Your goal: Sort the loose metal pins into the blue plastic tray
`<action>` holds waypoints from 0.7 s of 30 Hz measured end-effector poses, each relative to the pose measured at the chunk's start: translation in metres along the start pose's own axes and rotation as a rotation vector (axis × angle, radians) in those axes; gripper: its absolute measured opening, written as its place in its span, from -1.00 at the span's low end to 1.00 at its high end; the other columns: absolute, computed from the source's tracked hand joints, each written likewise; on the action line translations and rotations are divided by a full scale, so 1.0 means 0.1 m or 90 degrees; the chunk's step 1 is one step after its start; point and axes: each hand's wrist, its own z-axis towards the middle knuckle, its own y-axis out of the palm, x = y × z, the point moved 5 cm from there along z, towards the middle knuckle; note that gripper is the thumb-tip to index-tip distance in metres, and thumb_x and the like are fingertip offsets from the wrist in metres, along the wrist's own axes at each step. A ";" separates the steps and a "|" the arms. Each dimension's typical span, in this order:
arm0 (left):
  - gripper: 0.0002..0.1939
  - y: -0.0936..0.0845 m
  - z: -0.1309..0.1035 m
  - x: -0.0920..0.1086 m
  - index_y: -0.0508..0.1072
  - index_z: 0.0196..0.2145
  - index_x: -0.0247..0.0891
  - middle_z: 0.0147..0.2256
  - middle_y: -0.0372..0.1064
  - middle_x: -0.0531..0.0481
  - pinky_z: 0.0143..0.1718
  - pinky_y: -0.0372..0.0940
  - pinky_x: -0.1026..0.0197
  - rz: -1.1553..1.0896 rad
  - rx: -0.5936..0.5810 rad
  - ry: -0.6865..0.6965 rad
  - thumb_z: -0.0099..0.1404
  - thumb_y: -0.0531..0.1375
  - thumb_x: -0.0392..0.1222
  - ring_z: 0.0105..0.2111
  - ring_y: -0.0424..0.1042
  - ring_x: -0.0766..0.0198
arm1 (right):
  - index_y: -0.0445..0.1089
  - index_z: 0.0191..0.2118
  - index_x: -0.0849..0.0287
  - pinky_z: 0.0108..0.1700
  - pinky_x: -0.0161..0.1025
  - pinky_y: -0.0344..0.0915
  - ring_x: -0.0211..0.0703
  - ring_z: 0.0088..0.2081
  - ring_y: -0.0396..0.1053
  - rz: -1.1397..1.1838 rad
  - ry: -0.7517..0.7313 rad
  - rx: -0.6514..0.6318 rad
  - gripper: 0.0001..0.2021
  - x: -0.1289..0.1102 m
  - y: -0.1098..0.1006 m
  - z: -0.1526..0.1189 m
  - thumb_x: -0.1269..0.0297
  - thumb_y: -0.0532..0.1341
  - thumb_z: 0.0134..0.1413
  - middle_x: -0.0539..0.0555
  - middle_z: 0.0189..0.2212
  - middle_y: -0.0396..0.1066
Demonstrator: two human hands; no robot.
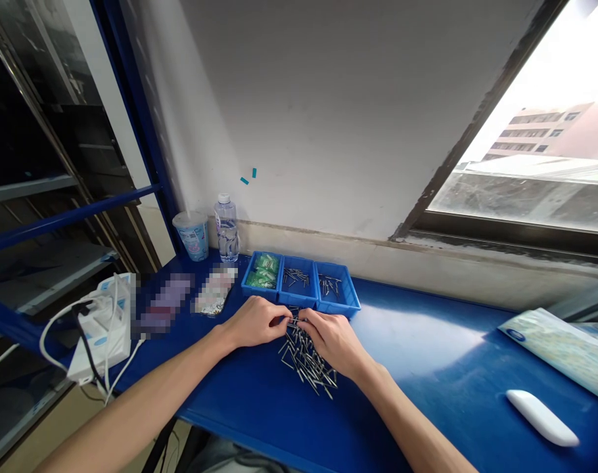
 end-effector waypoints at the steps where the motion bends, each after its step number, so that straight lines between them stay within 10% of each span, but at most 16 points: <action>1: -0.78 0.00 0.00 0.00 0.65 -0.19 -0.21 -0.52 0.51 0.06 -0.45 0.14 0.29 0.000 0.000 0.000 0.42 0.17 -0.25 -0.55 0.42 0.32 | 0.39 -0.10 0.11 -0.39 -0.28 0.19 -0.16 -0.40 0.53 -0.002 0.009 -0.001 -0.70 0.01 0.01 0.00 0.20 -0.06 0.59 0.05 -0.33 0.59; 21: -0.77 -0.01 -0.01 0.00 0.67 -0.16 -0.21 -0.49 0.54 0.05 -0.43 0.17 0.29 0.002 0.003 0.004 0.41 0.18 -0.24 -0.52 0.46 0.29 | 0.35 -0.04 0.10 -0.42 -0.26 0.18 -0.13 -0.44 0.51 0.017 0.019 -0.007 -0.77 -0.01 0.02 0.00 0.16 0.00 0.55 0.03 -0.35 0.57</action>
